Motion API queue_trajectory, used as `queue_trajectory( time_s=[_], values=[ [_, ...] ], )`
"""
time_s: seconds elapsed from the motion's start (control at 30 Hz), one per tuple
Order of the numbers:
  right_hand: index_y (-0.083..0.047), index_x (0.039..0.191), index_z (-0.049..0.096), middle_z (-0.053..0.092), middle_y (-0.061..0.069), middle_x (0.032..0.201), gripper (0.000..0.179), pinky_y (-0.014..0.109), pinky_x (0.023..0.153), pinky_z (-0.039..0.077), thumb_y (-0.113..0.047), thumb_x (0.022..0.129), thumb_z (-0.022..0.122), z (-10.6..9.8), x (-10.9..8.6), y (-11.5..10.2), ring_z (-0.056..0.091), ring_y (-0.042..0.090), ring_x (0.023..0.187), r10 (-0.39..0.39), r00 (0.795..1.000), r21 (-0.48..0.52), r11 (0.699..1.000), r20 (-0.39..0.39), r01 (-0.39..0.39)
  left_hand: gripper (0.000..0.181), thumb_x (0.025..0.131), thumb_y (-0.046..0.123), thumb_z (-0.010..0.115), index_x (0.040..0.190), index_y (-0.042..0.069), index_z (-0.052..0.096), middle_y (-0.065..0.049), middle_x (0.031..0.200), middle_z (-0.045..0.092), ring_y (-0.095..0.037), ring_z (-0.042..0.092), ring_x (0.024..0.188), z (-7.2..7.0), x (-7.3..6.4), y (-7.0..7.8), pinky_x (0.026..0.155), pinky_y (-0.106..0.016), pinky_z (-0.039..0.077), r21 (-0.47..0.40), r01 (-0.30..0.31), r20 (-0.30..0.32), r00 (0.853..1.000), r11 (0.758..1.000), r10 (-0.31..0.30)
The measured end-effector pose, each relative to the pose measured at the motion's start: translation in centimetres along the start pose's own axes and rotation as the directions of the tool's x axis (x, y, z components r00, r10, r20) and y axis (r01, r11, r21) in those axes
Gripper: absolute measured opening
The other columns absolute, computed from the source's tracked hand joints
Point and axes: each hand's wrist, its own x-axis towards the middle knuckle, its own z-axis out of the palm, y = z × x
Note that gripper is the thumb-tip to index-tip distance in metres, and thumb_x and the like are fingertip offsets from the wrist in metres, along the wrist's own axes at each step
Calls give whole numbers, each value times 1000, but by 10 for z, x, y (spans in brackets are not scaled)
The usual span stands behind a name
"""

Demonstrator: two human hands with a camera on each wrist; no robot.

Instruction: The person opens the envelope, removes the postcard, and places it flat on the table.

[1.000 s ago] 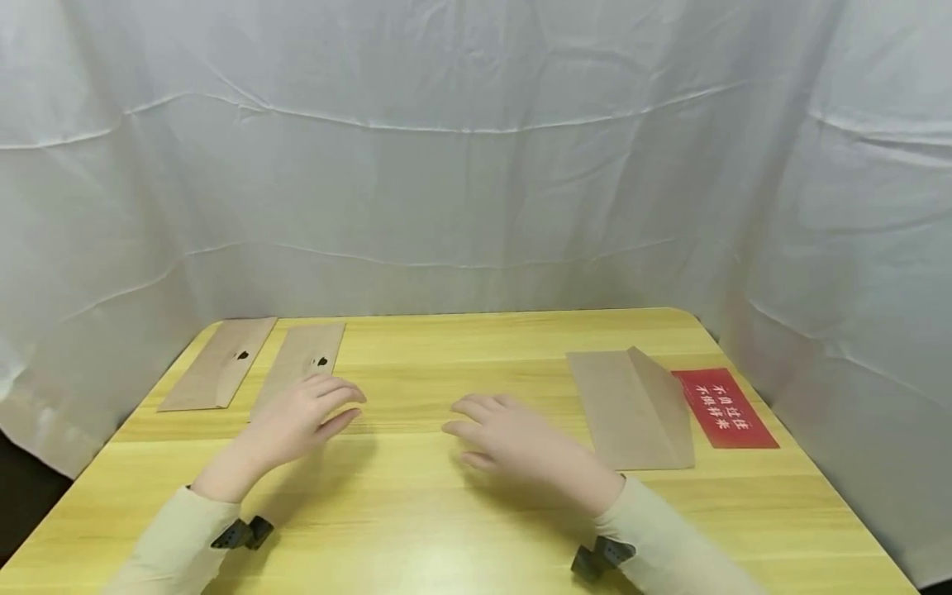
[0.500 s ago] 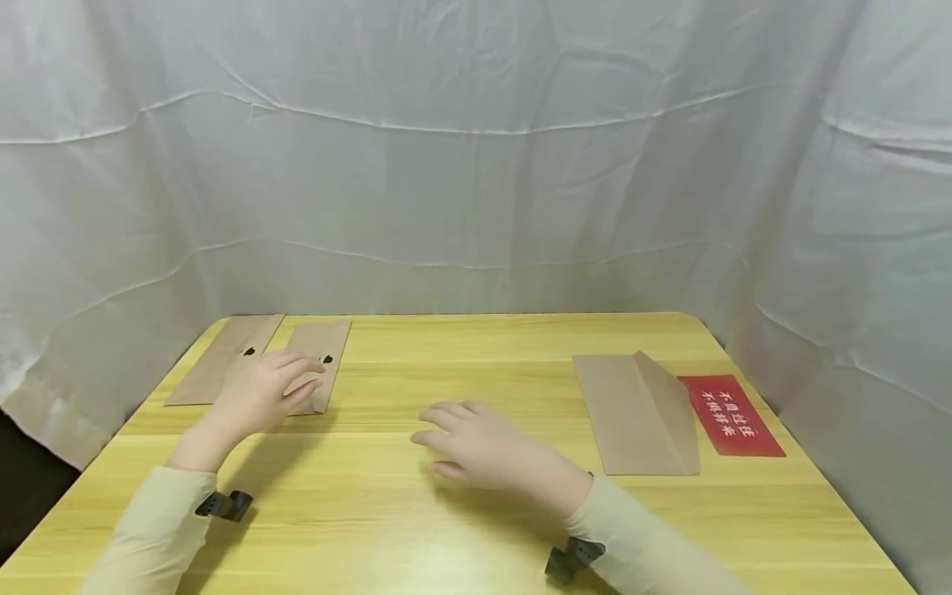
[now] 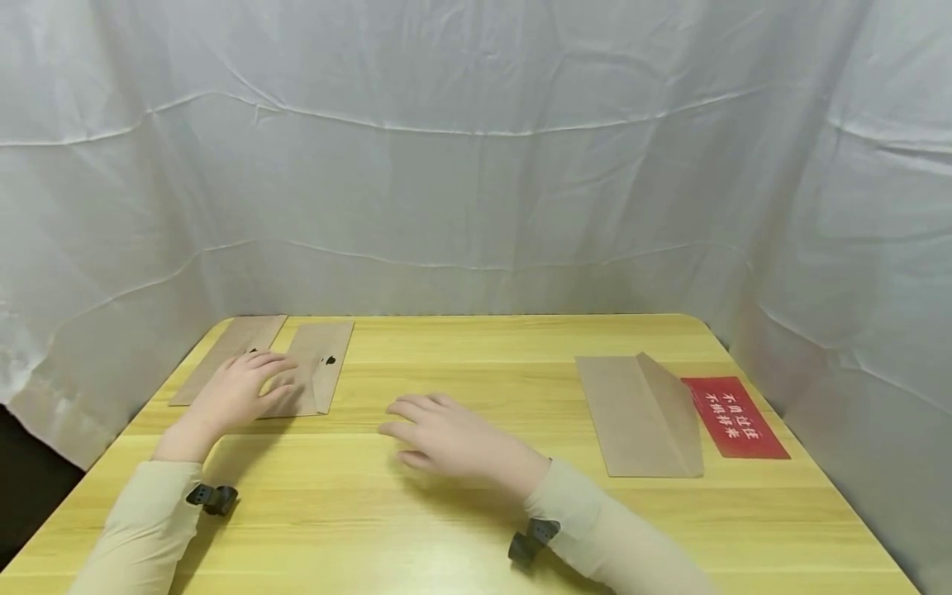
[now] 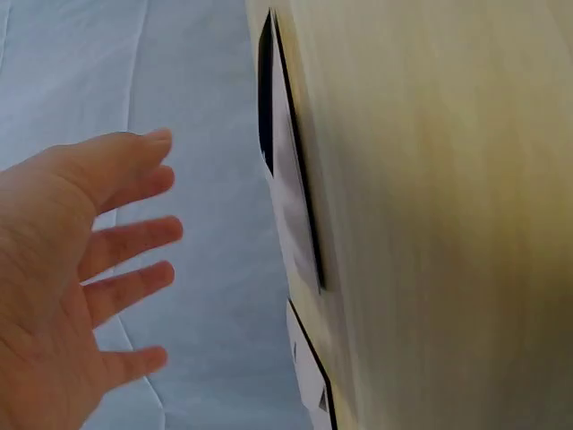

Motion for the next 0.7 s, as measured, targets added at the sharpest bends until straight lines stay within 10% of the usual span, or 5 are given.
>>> queue_trajectory(
  time_s=[0.23, 0.5, 0.7],
  values=[
    [-22, 141, 49, 48, 5, 147, 46, 46, 110, 41, -41, 99, 53, 10, 17, 4, 45, 23, 137, 42, 998, 24, 999, 38, -42, 54, 93, 37, 62, 137, 8, 54, -27, 144, 46, -51, 38, 135, 3, -5, -8, 105, -74, 26, 2, 84, 164, 983, 996, -83],
    [-23, 142, 49, 48, 3, 147, 46, 46, 111, 39, -41, 100, 52, 23, 34, 5, 45, 21, 137, 83, 993, 44, 995, 83, -87, 64, 90, 44, 63, 141, 6, 50, -33, 146, 39, -55, 30, 137, 5, -12, -12, 102, -78, 23, 15, 183, 370, 912, 983, -176],
    [-22, 145, 45, 46, 4, 149, 50, 47, 112, 38, -43, 99, 51, 26, 48, 4, 44, 21, 139, 95, 990, 49, 994, 105, -101, 63, 93, 42, 61, 142, 6, 48, -34, 147, 37, -58, 25, 137, 6, -12, -15, 99, -81, 22, -43, 203, 419, 892, 978, -167]
  ],
)
